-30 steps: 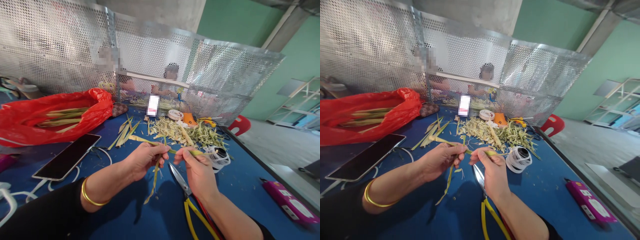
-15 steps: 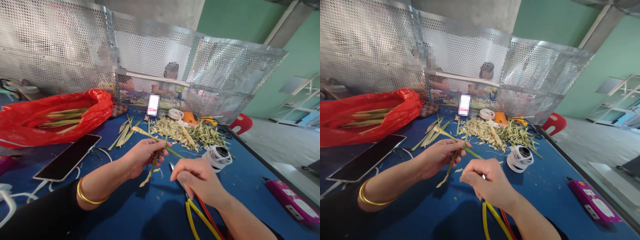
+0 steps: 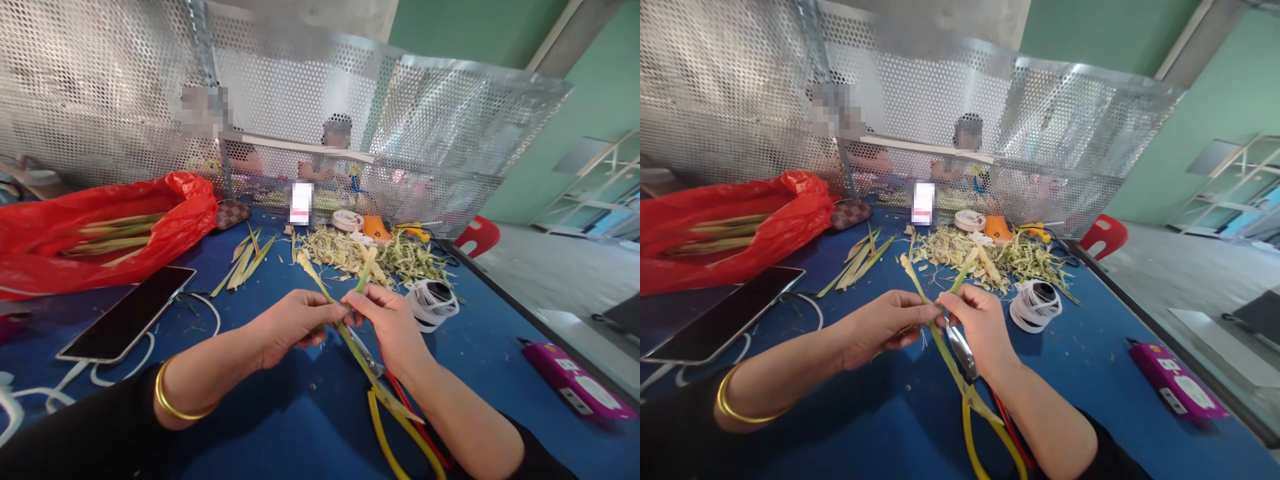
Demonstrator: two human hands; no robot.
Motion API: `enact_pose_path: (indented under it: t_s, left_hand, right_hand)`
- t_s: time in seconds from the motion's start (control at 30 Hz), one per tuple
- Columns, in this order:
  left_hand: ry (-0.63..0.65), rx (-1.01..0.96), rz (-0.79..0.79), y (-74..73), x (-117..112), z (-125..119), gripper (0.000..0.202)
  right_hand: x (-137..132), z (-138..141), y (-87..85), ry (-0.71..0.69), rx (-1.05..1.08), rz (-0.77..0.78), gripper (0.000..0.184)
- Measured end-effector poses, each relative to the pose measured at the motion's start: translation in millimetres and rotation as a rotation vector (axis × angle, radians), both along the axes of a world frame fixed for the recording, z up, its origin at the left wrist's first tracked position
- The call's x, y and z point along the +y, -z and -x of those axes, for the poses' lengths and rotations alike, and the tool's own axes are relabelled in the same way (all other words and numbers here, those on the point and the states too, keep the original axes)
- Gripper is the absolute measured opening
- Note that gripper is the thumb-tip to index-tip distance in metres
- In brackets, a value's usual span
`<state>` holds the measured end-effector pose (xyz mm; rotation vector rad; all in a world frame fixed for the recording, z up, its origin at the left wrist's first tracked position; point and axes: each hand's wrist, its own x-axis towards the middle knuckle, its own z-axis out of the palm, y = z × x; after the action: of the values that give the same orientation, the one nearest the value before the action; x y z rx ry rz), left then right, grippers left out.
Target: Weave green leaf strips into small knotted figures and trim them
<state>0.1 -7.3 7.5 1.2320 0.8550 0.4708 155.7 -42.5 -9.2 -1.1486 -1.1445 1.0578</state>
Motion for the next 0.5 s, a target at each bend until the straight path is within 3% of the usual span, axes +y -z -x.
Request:
enact_pose_path:
  t_s: [0.2, 0.37, 0.5]
  left_hand:
    - [0.062, 0.005, -0.015, -3.9, -1.4, -0.6, 0.023]
    - [0.061, 0.012, -0.05, -1.7, -1.9, -0.1, 0.025]
    - [0.028, -0.022, 0.015, 1.7, -2.5, -1.0, 0.035]
  right_hand:
    - [0.2, 0.2, 3.0, 0.132, 0.003, -0.045, 0.019]
    - [3.0, -1.9, 6.5, 0.12, -0.025, -0.071, 0.021]
    - [5.6, -2.8, 6.5, 0.076, -0.02, -0.064, 0.022]
